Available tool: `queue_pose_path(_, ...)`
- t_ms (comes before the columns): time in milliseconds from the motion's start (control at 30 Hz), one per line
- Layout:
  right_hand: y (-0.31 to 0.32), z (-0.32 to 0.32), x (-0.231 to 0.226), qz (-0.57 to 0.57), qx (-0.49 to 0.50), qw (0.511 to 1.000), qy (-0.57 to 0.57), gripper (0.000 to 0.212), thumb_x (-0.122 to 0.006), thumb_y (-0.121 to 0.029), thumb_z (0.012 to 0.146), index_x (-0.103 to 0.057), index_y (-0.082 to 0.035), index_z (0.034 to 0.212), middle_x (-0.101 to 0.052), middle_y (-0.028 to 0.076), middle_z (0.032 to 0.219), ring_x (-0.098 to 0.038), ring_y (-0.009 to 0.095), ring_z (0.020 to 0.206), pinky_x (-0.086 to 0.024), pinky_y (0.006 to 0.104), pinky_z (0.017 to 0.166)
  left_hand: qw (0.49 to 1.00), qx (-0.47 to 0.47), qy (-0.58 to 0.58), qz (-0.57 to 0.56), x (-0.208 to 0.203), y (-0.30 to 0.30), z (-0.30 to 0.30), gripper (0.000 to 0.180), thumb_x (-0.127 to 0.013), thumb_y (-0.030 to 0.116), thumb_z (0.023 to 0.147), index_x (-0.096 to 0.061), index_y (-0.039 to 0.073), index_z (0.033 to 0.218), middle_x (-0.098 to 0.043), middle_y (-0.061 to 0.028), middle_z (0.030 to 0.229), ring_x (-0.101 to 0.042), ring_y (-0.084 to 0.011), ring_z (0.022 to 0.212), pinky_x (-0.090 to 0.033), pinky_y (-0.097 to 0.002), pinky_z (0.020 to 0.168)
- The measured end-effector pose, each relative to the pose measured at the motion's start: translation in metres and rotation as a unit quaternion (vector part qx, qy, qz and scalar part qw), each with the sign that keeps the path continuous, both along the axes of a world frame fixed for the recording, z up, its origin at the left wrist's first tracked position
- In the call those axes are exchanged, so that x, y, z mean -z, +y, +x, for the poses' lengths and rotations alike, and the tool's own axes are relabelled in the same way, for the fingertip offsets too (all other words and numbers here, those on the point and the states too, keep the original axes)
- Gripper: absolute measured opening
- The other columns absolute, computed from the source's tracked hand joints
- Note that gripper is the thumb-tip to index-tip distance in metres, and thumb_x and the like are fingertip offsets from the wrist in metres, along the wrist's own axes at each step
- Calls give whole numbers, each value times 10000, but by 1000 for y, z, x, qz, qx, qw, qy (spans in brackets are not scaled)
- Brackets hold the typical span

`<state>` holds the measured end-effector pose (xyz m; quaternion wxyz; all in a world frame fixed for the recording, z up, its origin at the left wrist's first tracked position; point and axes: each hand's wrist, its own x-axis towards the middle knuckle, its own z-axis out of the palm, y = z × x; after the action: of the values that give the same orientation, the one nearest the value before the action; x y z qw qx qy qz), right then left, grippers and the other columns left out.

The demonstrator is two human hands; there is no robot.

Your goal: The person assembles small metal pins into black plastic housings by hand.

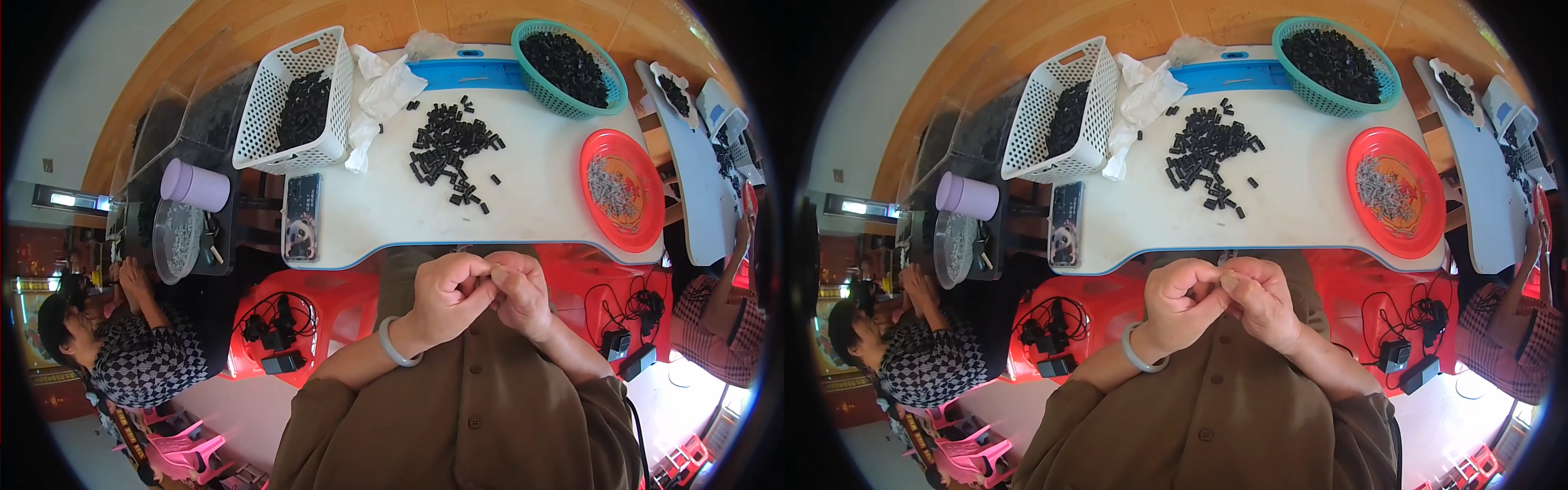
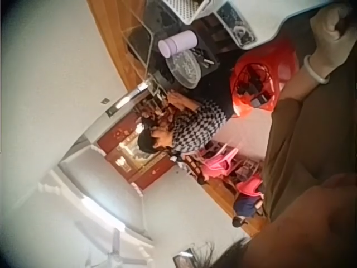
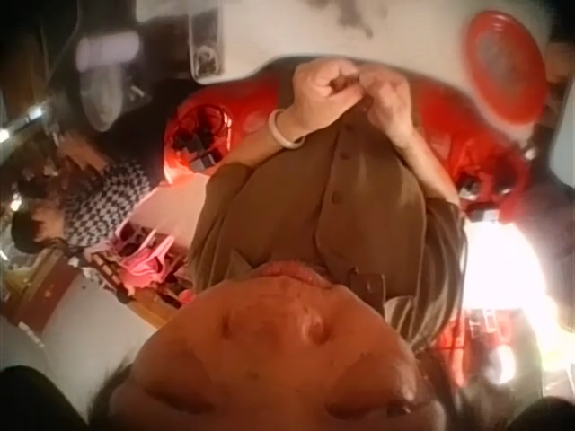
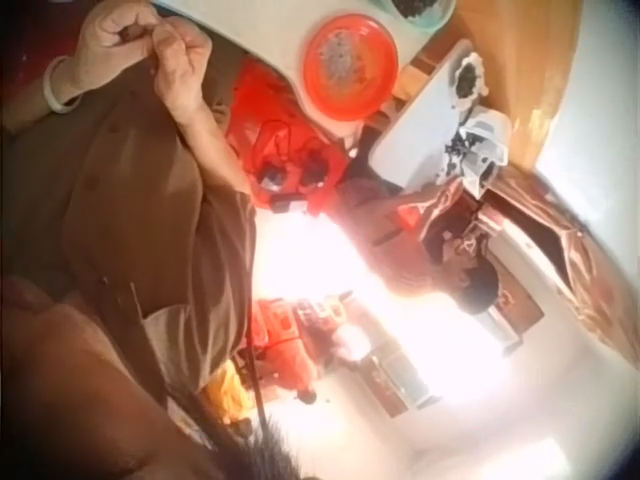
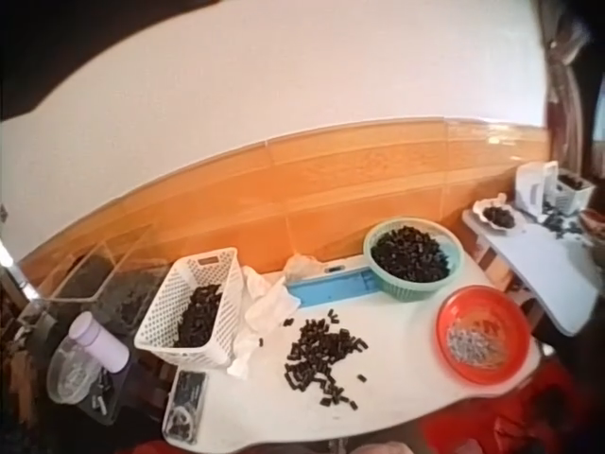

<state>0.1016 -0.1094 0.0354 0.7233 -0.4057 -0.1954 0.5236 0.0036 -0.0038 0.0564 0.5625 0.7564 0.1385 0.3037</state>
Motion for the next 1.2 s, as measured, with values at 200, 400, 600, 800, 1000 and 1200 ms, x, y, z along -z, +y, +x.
queue_pose_path(200,4,0,-2,-7,-1,1000,-12,279,-514,-265,926,-602,-9,856,-467,-28,637,-377,48,544,-314,209,490,1000,-24,-1,-6,3,3,-1,111,-701,-28,725,-628,29,787,-448,-9,516,-436,-87,448,-367,-240,442)
queue_pose_path(400,6,6,6,-11,8,990,-143,390,-510,-395,930,-608,-17,927,-443,-48,650,-360,40,566,-291,193,512,994,-87,15,-69,6,30,-2,114,-722,17,766,-647,12,852,-501,69,613,-409,-8,552,-335,-176,500)
queue_pose_path(600,12,16,8,-83,21,988,-131,201,-580,-235,904,-611,-38,884,-491,-53,652,-387,20,547,-308,182,497,965,-247,-27,77,-15,160,-2,132,-696,67,796,-640,14,903,-564,20,648,-474,-27,586,-380,-193,517)
queue_pose_path(800,12,26,23,-121,61,978,-156,111,-604,-158,878,-610,-54,841,-507,-63,654,-388,6,506,-303,174,460,887,-339,175,260,-17,252,-2,382,-682,163,786,-590,-37,1098,-669,-119,773,-653,-271,720,-498,-365,693)
queue_pose_path(1000,19,64,51,-163,165,900,-368,50,-627,-59,837,-606,-14,844,-544,-13,683,-497,72,628,-410,217,565,937,-206,103,262,29,159,15,242,-653,98,784,-635,43,1018,-643,-106,777,-616,-269,646,-496,-350,598)
queue_pose_path(1200,54,103,63,-187,209,698,-659,143,-642,-75,768,-633,-54,909,-599,108,876,-608,287,735,-493,362,634,983,-49,75,162,67,54,21,83,-640,39,773,-615,30,852,-619,-130,739,-613,-298,636,-490,-350,563)
